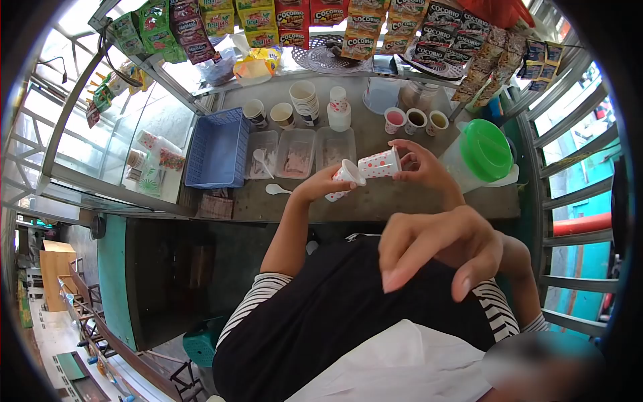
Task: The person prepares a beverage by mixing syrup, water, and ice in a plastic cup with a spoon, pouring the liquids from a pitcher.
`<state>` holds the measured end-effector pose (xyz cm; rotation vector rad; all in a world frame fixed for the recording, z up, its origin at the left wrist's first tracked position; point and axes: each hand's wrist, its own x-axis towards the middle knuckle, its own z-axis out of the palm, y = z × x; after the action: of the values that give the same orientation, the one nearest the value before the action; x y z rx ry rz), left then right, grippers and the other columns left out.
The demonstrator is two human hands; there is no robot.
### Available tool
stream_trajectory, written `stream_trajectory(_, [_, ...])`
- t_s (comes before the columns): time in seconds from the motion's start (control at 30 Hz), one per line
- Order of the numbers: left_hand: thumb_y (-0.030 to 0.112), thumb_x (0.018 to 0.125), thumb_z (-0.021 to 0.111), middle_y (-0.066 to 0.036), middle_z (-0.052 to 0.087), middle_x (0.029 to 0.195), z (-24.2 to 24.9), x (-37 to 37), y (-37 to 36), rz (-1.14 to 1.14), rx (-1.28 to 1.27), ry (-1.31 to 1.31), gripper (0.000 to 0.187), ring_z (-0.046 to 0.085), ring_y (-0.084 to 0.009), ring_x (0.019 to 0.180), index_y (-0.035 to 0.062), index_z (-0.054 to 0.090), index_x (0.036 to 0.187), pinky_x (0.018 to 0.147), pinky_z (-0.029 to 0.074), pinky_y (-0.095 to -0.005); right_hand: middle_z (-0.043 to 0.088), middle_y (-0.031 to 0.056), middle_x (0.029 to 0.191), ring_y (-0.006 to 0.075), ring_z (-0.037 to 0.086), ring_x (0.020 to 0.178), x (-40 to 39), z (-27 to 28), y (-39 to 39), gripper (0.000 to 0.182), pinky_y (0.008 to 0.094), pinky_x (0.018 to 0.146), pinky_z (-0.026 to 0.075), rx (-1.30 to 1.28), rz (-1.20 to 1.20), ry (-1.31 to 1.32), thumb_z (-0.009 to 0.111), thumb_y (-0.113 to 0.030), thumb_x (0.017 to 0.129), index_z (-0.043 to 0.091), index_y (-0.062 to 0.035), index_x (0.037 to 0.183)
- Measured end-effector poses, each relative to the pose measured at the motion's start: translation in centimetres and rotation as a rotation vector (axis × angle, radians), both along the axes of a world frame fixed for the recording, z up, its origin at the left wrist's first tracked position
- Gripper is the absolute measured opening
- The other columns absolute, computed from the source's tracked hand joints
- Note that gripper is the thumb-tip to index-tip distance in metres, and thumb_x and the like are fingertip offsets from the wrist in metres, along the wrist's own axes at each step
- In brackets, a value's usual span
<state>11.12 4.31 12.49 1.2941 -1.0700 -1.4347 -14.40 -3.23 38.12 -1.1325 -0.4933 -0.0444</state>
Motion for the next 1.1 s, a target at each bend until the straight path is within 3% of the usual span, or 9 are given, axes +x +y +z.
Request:
stream_trajectory(0.1, [0.033,0.086,0.076,-0.003,0.063,0.111,-0.3,-1.3,-0.7,-0.001,0.009,0.017,0.061,0.060,-0.0111,0.093,0.0035,0.053,0.134,0.081,0.049,-0.0284,0.058,0.0156,0.119,0.0199,0.054,0.104,0.5,-0.2,-0.2,0.041,0.0270,0.088,0.040,-0.056,0.131,-0.080,0.074,-0.019,0.091,0.066,0.0043,0.124])
stream_trajectory(0.17, [0.034,0.087,0.075,-0.002,0.064,0.107,0.1,-2.1,-1.0,-0.019,0.033,0.033,0.059,0.060,-0.0112,0.090,0.0039,0.053,0.132,0.079,0.049,-0.0284,0.063,0.0160,0.105,0.0210,0.053,0.091,0.2,-0.5,0.5,0.037,0.0303,0.075,0.039,0.128,0.076,-0.095,0.075,-0.027,0.090,0.073,0.0044,0.109])
stream_trajectory(0.6, [0.039,0.087,0.077,-0.004,0.067,0.107,0.3,-2.3,-0.3,0.029,0.050,0.030,0.057,0.062,-0.0115,0.089,0.0054,0.057,0.128,0.076,0.050,-0.0286,0.063,0.0116,0.100,0.0182,0.052,0.085,1.1,-0.3,0.9,0.018,0.0269,0.071,0.037,0.191,0.145,-0.190,0.077,-0.017,0.088,0.077,-0.0018,0.099])
stream_trajectory(0.67, [0.039,0.086,0.077,-0.003,0.067,0.105,0.2,-2.4,0.0,0.051,0.044,0.036,0.056,0.062,-0.0114,0.087,0.0053,0.057,0.127,0.076,0.051,-0.0284,0.063,0.0104,0.098,0.0174,0.052,0.084,1.3,0.2,0.7,0.015,0.0262,0.070,0.037,0.063,0.138,-0.212,0.077,-0.014,0.088,0.076,-0.0023,0.097])
stream_trajectory(0.77, [0.039,0.086,0.077,-0.003,0.067,0.104,-0.3,-2.2,0.2,0.031,0.053,0.037,0.056,0.063,-0.0119,0.085,0.0052,0.057,0.126,0.075,0.051,-0.0287,0.063,0.0092,0.094,0.0165,0.053,0.083,1.6,-0.7,0.8,0.016,0.0258,0.068,0.038,0.073,0.148,-0.276,0.076,-0.012,0.088,0.075,-0.0015,0.100])
stream_trajectory(0.87, [0.030,0.089,0.074,-0.001,0.062,0.098,0.4,-2.7,0.4,0.036,0.063,0.056,0.048,0.059,-0.0097,0.081,0.0043,0.055,0.126,0.071,0.048,-0.0259,0.063,0.0094,0.092,0.0161,0.054,0.079,0.9,-1.0,1.1,0.015,0.0260,0.066,0.038,0.215,0.142,-0.149,0.075,-0.007,0.086,0.074,0.0001,0.099])
stream_trajectory(1.0, [0.030,0.090,0.073,0.000,0.062,0.097,0.7,-3.2,0.7,0.068,0.054,0.051,0.048,0.059,-0.0094,0.081,0.0043,0.055,0.126,0.070,0.048,-0.0259,0.064,0.0103,0.090,0.0163,0.055,0.076,-0.3,-1.2,1.7,0.011,0.0265,0.064,0.039,0.304,0.154,0.024,0.073,-0.003,0.085,0.072,0.0011,0.096])
stream_trajectory(1.07, [0.030,0.090,0.073,0.000,0.063,0.097,0.8,-3.4,1.0,0.075,0.040,0.063,0.047,0.059,-0.0092,0.081,0.0045,0.056,0.126,0.070,0.048,-0.0258,0.061,0.0073,0.101,0.0081,0.052,0.082,-0.6,-1.9,2.2,0.011,0.0202,0.067,0.035,0.408,0.224,0.008,0.067,-0.005,0.094,0.066,-0.0001,0.105])
stream_trajectory(1.1, [0.030,0.090,0.073,0.000,0.063,0.097,0.8,-3.3,1.0,0.079,0.041,0.064,0.047,0.059,-0.0092,0.081,0.0045,0.056,0.126,0.070,0.048,-0.0258,0.061,0.0073,0.101,0.0081,0.052,0.082,-0.6,-1.8,2.3,0.011,0.0202,0.067,0.035,0.409,0.227,0.009,0.067,-0.005,0.094,0.066,-0.0001,0.105])
